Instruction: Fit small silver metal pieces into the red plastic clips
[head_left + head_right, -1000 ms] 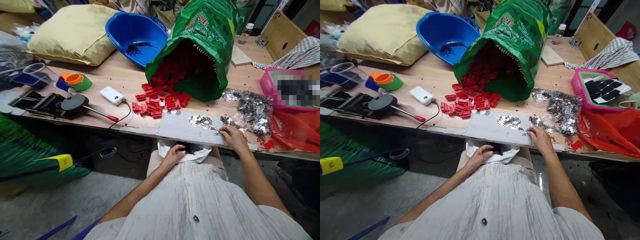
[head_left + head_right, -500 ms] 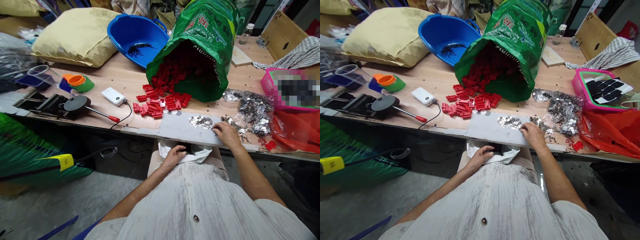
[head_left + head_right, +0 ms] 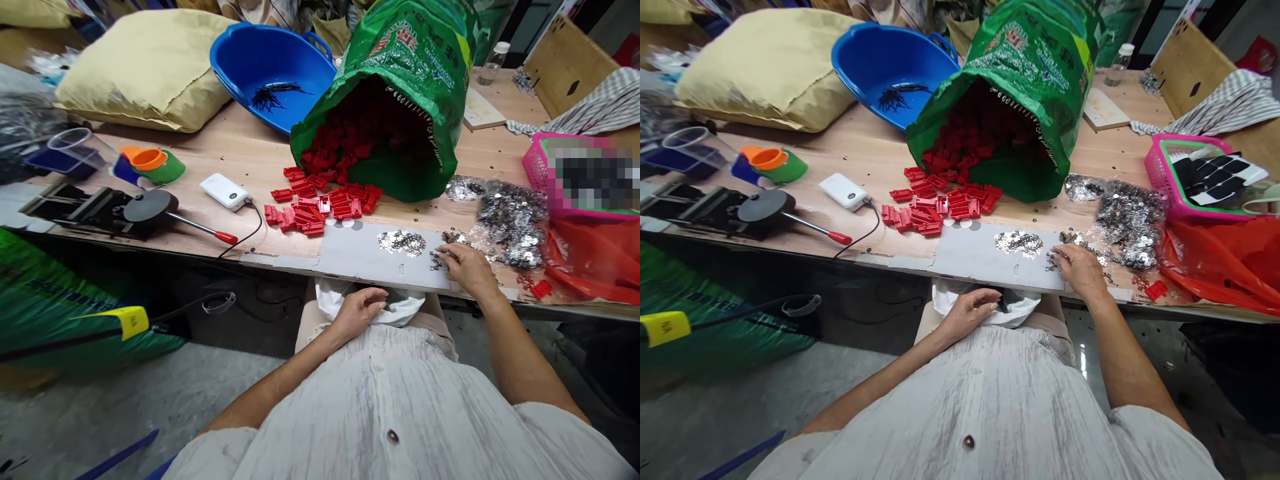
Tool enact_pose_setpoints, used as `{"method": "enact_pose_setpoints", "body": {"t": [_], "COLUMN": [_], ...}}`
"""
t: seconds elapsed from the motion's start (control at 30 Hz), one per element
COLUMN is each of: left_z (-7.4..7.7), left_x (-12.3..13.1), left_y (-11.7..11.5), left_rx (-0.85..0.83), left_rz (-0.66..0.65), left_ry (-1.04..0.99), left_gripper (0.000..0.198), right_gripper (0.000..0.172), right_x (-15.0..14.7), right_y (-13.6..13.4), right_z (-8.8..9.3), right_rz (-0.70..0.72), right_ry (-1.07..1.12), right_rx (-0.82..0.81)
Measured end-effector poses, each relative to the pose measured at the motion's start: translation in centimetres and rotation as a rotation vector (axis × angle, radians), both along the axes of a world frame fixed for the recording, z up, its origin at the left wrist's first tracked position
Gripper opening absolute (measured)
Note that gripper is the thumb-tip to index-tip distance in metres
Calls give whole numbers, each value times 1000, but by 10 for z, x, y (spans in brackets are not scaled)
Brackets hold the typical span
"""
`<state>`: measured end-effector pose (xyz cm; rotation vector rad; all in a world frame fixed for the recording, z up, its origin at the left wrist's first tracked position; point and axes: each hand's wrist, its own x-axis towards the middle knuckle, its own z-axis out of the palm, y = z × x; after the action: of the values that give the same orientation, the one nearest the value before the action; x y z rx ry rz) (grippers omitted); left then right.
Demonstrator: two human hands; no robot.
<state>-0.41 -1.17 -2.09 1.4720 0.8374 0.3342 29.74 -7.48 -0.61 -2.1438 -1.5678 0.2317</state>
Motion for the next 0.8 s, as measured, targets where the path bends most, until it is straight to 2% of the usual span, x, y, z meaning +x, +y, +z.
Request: {"method": "enact_pose_setpoints", "body": {"t": [0.1,0.17,0.3,0.4,0.57,0.8], "left_z": [13,16,9,3,0,-3], "left_x": [25,47,93,119,142,149], "left_y": [0,2,8,13,17,17], "left_rx": [204,390,772,940,1052,1089], "left_rz": [-95,-161,-306,-340,-325,-301], "left_ry": [-34,-28,67,168,217,241], "left_gripper": [26,26,29,28,23,21], "right_gripper": [22,20,18,19,19,18], "right_x": [4,4,-3,-7,-9,-12], "right_y": [-12,-17,-20,-20,-20,-20], "right_z": [-1,-4,-9,-11,-11,-11], "right_rz": [-74,-84,-56,-61,-58,-59], "right_ry": [53,81,56,6,-7,-68], "right_rx": [8,-32,-58,-44,-35,-28]}}
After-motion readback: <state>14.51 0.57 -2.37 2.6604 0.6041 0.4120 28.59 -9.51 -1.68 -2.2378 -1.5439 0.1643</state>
